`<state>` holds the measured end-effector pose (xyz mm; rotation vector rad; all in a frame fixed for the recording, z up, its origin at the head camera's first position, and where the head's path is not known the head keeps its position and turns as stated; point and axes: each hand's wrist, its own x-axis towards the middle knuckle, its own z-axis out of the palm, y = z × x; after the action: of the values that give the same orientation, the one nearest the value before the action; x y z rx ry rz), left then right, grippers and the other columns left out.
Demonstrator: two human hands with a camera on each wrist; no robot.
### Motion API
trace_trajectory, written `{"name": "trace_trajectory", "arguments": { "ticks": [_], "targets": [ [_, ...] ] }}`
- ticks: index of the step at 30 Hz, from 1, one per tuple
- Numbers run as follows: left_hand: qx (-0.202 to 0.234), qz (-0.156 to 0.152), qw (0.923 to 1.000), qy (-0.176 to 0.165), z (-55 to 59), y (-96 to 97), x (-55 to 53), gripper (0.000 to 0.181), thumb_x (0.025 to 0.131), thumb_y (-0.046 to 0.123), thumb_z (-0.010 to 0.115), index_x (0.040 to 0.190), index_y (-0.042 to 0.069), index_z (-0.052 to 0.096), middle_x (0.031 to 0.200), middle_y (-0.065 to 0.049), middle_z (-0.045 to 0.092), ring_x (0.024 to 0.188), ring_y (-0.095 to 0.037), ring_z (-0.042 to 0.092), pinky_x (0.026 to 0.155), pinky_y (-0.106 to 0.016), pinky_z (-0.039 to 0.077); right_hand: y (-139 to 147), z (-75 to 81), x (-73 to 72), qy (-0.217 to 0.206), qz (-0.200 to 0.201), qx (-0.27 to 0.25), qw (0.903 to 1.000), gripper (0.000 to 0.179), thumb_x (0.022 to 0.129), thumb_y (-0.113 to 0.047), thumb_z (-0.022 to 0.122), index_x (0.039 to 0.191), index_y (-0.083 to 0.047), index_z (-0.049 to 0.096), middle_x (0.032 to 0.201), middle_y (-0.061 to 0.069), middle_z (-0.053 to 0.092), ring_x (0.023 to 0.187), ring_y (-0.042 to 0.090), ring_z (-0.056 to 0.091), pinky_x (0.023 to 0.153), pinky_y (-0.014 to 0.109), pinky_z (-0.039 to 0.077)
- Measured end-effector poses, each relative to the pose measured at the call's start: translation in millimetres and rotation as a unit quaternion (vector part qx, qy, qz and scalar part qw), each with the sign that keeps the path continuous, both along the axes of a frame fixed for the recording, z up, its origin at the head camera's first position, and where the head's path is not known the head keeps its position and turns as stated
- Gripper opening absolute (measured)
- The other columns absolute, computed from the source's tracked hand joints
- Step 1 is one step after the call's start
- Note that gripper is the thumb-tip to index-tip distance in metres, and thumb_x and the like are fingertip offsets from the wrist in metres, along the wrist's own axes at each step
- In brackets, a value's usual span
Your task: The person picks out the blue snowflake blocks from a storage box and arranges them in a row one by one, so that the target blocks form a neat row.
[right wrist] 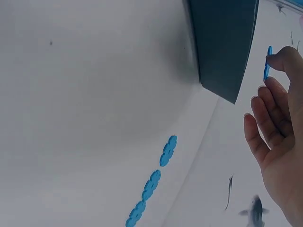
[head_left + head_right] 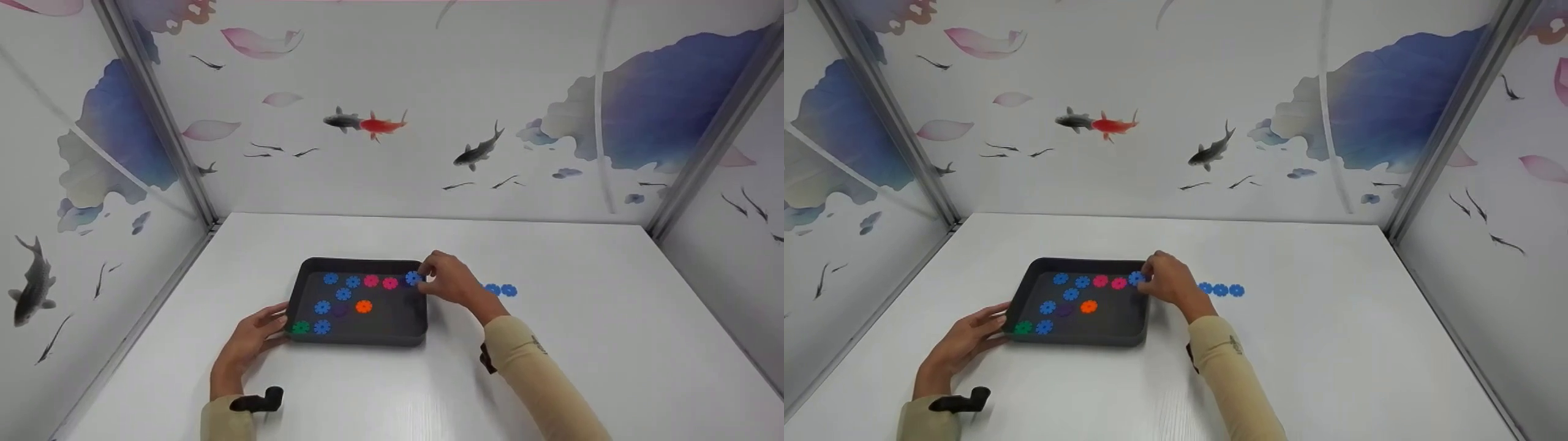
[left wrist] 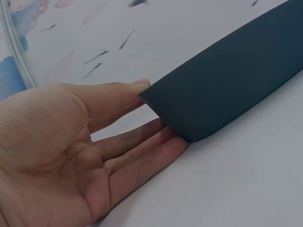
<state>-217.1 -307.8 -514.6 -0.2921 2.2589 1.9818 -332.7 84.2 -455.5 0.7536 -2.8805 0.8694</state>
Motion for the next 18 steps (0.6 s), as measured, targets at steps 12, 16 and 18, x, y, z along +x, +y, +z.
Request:
{"name": "trace_trajectory", "arguments": {
  "ticks": [12, 16, 18],
  "targets": [
    [0.002, -0.003, 1.0, 0.003, 1.3, -1.2, 3.0, 0.051, 0.102, 0.019, 0.059, 0.15, 0.008, 0.046, 0.155, -0.023, 0.043, 0.137, -0.035, 0.051, 0.111, -0.046, 0.049, 44, -12.3, -9.8, -0.023, -0.063, -0.025, 0.9975, 0.028, 0.086, -0.023, 0.077, 0.106, -0.004, 0.072, 0.104, 0.01, 0.065, 0.096, 0.024, 0.061, 0.086, 0.042, 0.057],
    [0.006, -0.006, 1.0, 0.006, 1.1, -1.4, 2.6, 0.051, 0.102, 0.019, 0.059, 0.15, 0.008, 0.046, 0.155, -0.023, 0.043, 0.137, -0.034, 0.05, 0.111, -0.045, 0.049, 59, -15.9, -11.2, -0.037, -0.084, -0.03, 0.9953, 0.03, 0.086, -0.024, 0.076, 0.108, -0.003, 0.072, 0.107, 0.012, 0.065, 0.099, 0.027, 0.061, 0.088, 0.043, 0.058],
    [0.008, -0.007, 0.9999, 0.007, 0.9, -1.3, 2.2, 0.051, 0.102, 0.019, 0.059, 0.15, 0.008, 0.046, 0.154, -0.023, 0.044, 0.137, -0.034, 0.05, 0.111, -0.045, 0.049, 66, -17.5, -11.5, -0.04, -0.091, -0.028, 0.9947, 0.031, 0.086, -0.024, 0.076, 0.108, -0.003, 0.071, 0.107, 0.012, 0.065, 0.099, 0.027, 0.06, 0.088, 0.042, 0.057]
  ]
}}
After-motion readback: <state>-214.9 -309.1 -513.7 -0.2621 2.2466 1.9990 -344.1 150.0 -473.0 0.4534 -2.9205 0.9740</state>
